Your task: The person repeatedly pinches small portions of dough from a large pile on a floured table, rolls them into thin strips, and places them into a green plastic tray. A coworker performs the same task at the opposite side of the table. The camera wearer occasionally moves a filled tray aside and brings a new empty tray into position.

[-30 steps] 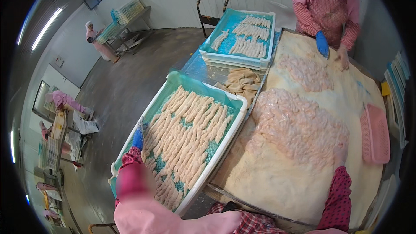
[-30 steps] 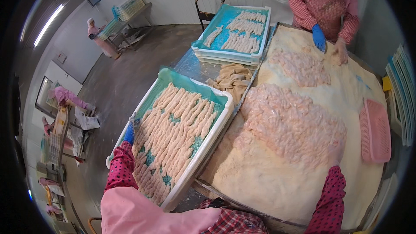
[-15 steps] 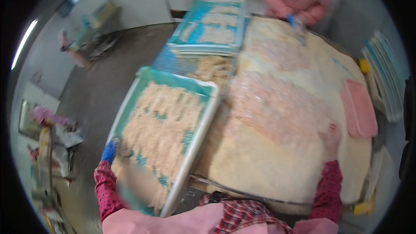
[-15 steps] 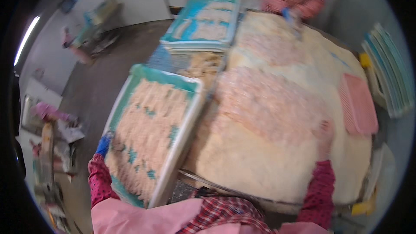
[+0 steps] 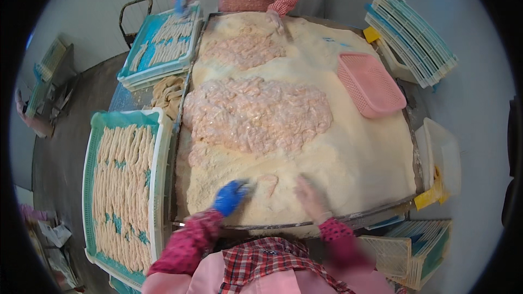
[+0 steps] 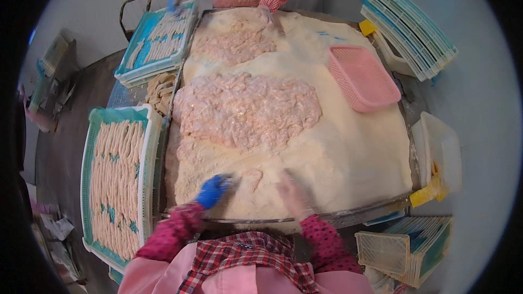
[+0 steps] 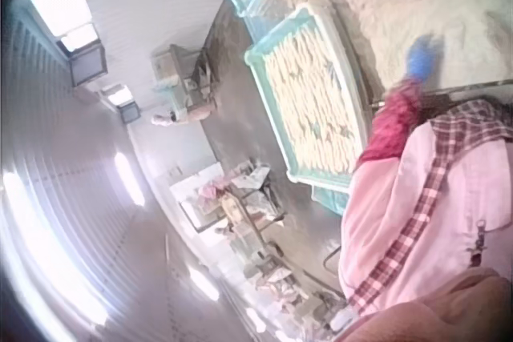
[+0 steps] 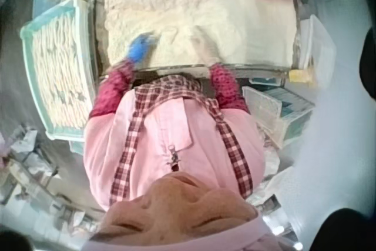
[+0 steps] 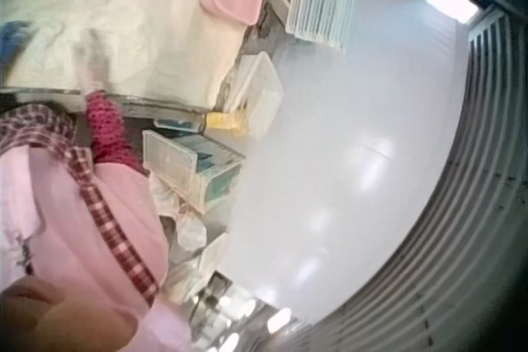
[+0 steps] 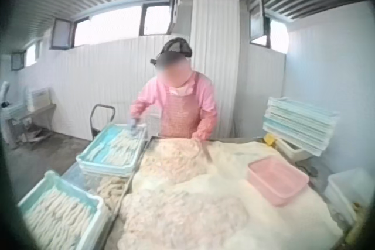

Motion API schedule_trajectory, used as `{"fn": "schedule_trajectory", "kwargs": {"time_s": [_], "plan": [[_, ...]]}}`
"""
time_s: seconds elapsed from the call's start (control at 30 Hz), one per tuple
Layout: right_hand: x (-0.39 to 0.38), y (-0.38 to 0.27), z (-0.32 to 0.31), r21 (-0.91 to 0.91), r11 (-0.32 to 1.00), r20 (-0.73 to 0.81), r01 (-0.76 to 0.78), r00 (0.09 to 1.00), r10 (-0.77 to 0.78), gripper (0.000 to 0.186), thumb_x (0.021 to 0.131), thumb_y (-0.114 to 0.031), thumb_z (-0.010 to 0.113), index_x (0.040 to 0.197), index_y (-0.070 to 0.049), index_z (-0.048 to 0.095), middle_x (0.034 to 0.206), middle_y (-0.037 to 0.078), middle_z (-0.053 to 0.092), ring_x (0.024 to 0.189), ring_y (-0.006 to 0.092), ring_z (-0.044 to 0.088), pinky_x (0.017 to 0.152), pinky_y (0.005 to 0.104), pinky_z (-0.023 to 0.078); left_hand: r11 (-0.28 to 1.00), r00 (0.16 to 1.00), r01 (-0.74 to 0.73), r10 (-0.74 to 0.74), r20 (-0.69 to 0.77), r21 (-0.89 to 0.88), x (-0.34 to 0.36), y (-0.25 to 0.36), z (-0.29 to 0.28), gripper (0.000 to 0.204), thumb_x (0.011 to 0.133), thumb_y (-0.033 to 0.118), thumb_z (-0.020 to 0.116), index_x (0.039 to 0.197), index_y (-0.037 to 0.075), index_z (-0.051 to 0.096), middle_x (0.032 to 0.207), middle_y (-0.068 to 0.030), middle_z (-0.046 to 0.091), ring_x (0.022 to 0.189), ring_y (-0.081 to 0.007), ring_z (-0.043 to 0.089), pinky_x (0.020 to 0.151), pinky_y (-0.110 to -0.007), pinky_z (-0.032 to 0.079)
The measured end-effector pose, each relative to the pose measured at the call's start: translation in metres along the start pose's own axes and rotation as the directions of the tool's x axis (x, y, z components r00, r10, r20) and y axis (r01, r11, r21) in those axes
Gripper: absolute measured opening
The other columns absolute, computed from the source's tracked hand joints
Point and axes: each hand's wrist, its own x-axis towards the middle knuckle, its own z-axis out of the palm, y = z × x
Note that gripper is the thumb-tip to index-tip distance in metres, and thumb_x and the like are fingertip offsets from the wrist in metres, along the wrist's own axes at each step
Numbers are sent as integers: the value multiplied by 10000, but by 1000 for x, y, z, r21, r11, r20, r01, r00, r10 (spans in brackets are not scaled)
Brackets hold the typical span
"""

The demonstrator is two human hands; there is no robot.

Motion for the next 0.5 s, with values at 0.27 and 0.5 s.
{"fn": "schedule_trajectory", "kwargs": {"time_s": [0.27,0.5], "plan": [[-5,50,-67,-183,953,-408,-242,901,150,523,891,-263,502,1295,50,392,1334,240,400,1265,346,355,1060,391,262,798,949,-314,277,150,515,28,41,44,426,797,241,575,1217,173,543,1018,-115,625,922,-302,577,812,-409,460],[1,-14,1,1,1000,-177,-23,984,22,541,913,-234,452,1353,44,302,1396,231,316,1319,333,269,1097,381,185,960,960,-279,278,-37,-27,58,42,95,371,834,158,571,1198,98,544,1097,-109,595,1028,-288,548,898,-343,427]]}}
